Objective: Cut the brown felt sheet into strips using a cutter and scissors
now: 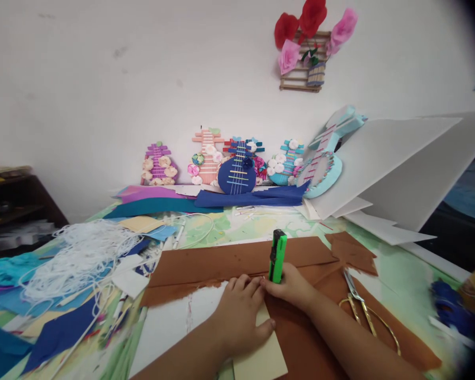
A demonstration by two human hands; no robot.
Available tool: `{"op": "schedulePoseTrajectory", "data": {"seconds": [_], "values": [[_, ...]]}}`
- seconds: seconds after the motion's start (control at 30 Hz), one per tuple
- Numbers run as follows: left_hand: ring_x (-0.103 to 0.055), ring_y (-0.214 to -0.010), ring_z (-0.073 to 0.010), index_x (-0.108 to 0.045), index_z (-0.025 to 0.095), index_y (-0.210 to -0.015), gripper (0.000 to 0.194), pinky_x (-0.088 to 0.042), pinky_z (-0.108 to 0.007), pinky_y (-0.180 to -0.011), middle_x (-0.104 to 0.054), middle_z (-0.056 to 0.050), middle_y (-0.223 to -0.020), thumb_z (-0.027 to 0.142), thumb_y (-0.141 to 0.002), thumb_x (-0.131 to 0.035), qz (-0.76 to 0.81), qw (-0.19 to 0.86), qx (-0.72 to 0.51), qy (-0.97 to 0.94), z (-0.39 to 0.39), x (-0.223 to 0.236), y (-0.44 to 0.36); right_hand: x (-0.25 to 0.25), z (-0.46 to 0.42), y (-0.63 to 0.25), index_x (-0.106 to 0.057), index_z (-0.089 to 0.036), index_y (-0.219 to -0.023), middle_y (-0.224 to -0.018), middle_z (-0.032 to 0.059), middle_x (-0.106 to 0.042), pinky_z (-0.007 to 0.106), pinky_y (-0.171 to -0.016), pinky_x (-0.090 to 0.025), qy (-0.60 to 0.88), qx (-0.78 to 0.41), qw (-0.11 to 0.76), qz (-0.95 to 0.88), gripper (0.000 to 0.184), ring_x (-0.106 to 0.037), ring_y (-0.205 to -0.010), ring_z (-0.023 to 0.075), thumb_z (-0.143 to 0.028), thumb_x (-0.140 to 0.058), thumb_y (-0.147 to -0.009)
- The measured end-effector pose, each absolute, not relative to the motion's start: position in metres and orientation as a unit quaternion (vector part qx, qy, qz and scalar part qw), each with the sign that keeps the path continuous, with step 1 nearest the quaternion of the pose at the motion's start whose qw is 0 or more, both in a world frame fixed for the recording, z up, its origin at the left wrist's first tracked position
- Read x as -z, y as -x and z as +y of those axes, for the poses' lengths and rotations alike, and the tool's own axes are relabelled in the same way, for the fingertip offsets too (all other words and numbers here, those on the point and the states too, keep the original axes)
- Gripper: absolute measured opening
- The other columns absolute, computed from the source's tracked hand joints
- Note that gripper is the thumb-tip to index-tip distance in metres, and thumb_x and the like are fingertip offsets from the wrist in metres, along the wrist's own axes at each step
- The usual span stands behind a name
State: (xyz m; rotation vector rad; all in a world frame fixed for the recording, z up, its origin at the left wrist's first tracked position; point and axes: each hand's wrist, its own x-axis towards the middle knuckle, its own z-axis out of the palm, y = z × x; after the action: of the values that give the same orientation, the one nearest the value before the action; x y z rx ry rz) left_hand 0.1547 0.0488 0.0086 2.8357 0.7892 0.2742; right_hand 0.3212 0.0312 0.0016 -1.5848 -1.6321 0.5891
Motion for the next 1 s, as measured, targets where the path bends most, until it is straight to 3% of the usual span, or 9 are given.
{"op": "schedulePoseTrajectory", "data": {"seconds": [0.5,0.67,1.0], "values": [[-0.03,-0.11,-0.0304,-0.035,0.02,-0.125,0.059,-0.021,-0.046,-0.091,-0.039,-0.005,-0.126,0.053,-0.076,-0.038,0.26,0.077,-0.096,-0.958,0.049,-0.008,-0.155,-0.015,0.03,-0.323,-0.039,-0.018,-0.053,-0.049,-0.0033,-0.042,0.02,-0.045,-0.034,0.663,-0.224,0.427,-0.572,0.031,-0.04,-0.048,0.0095,-0.043,-0.053,-0.064],[-0.03,-0.111,-0.0304,-0.041,0.021,-0.121,0.054,-0.023,-0.044,-0.09,-0.04,-0.004,-0.125,0.051,-0.076,-0.038,0.256,0.072,-0.093,-0.96,0.048,-0.012,-0.154,-0.031,0.024,-0.315,-0.041,-0.018,-0.054,-0.048,-0.003,-0.045,0.02,-0.042,-0.031,0.691,-0.226,0.396,-0.561,0.032,-0.042,-0.045,0.0098,-0.046,-0.052,-0.065],[-0.032,-0.108,-0.029,-0.044,0.02,-0.117,0.051,-0.025,-0.043,-0.088,-0.042,-0.005,-0.123,0.05,-0.075,-0.04,0.247,0.06,-0.11,-0.961,0.046,-0.012,-0.153,-0.009,0.017,-0.312,-0.036,-0.018,-0.055,-0.05,-0.0022,-0.04,0.022,-0.047,-0.033,0.732,-0.189,0.438,-0.486,0.027,-0.041,-0.049,0.0109,-0.041,-0.043,-0.069]]}}
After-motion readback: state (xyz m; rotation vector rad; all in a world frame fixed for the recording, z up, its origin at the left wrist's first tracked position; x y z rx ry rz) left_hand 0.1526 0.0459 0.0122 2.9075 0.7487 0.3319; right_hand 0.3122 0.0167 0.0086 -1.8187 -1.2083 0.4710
